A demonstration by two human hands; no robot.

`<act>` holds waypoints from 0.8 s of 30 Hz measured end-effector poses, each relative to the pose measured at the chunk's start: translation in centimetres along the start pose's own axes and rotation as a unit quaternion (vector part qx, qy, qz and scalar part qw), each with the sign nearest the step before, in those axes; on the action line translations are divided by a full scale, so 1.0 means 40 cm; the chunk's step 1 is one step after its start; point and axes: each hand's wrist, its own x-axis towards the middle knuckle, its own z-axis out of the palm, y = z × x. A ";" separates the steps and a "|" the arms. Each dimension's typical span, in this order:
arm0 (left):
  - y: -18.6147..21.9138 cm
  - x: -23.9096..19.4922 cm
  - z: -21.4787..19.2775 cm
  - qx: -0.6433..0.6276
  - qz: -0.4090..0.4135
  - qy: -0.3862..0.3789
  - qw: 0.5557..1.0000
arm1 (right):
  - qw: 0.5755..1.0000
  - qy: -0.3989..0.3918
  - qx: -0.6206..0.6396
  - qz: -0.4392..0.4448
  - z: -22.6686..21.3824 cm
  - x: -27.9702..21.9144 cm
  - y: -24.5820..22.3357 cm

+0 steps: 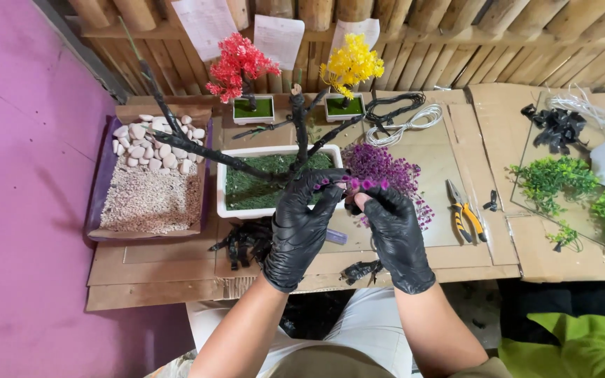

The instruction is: The person arranges artificial plants in a white rectangular planter. They wrap black tape around the branches of a black artificial tree, then use scissors to trim purple artificial flowers and insert them into the planter.

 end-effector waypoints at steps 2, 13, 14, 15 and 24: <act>0.001 0.010 -0.019 0.070 0.050 -0.037 0.996 | 0.996 -0.042 -0.082 0.005 -0.003 0.001 -0.023; 0.140 0.097 -0.057 0.045 0.166 0.003 0.985 | 0.968 -0.159 -0.162 -0.107 0.134 0.024 -0.189; 0.150 0.106 -0.063 0.071 0.194 0.030 0.978 | 0.960 -0.159 -0.169 -0.157 0.134 0.030 -0.196; 0.162 0.124 -0.069 0.071 0.195 0.032 0.978 | 0.959 -0.161 -0.169 -0.158 0.145 0.058 -0.202; 0.165 0.232 -0.091 0.304 0.234 0.013 0.924 | 0.896 -0.185 -0.179 -0.361 0.298 0.174 -0.266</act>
